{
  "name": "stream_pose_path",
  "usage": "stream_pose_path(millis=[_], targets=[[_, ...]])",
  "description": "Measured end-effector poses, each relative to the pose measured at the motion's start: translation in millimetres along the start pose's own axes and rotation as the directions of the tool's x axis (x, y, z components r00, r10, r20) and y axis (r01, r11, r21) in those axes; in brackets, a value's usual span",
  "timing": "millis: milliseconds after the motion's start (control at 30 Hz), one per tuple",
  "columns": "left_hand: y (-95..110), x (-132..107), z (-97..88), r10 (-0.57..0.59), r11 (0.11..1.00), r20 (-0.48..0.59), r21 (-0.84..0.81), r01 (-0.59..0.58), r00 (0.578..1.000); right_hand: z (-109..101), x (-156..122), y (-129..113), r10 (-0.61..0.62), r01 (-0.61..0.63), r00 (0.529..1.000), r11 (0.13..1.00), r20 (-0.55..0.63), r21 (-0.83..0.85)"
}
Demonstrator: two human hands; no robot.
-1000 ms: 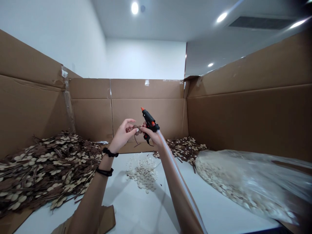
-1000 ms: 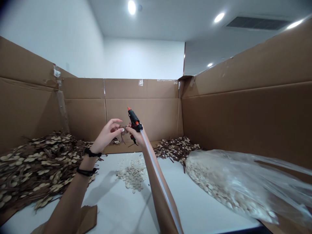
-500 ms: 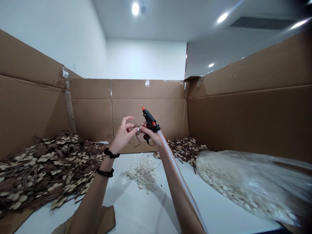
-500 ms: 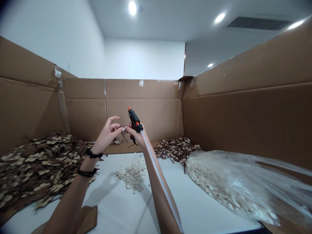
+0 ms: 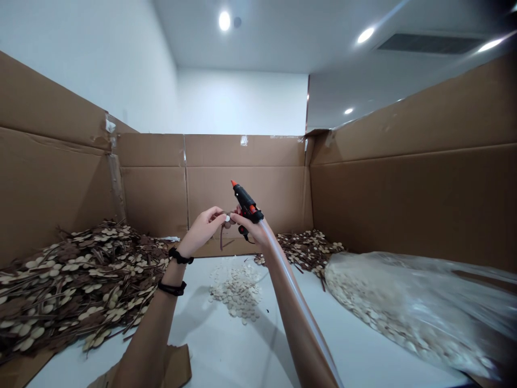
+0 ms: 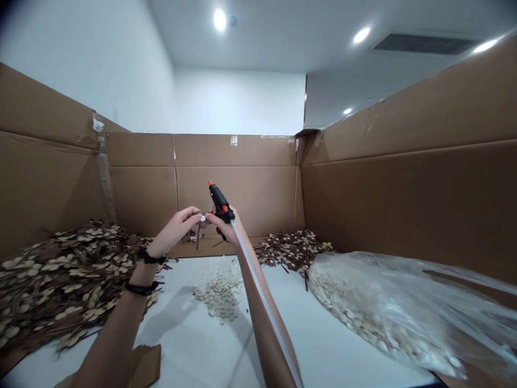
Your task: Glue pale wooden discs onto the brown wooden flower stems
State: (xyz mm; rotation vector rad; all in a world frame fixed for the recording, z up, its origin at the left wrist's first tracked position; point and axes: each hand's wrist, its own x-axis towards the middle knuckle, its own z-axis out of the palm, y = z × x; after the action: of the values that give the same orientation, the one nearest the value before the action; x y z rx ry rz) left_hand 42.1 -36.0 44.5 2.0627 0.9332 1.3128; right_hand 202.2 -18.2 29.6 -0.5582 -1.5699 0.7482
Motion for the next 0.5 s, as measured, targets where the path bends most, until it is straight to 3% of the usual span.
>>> stream_pose_path(millis=[200,500], targets=[[3.3,-3.5,-2.2,0.032,0.999,0.054,0.024,-0.033,0.998,-3.0,1.6,3.3,-0.040,0.041,0.999,0.999,0.032,-0.031],[2.1,-2.2,-1.3,-0.025,0.993,0.090,-0.113,0.035,0.996,-3.4,1.5,1.5,-0.101,0.107,0.992,0.991,0.071,-0.084]])
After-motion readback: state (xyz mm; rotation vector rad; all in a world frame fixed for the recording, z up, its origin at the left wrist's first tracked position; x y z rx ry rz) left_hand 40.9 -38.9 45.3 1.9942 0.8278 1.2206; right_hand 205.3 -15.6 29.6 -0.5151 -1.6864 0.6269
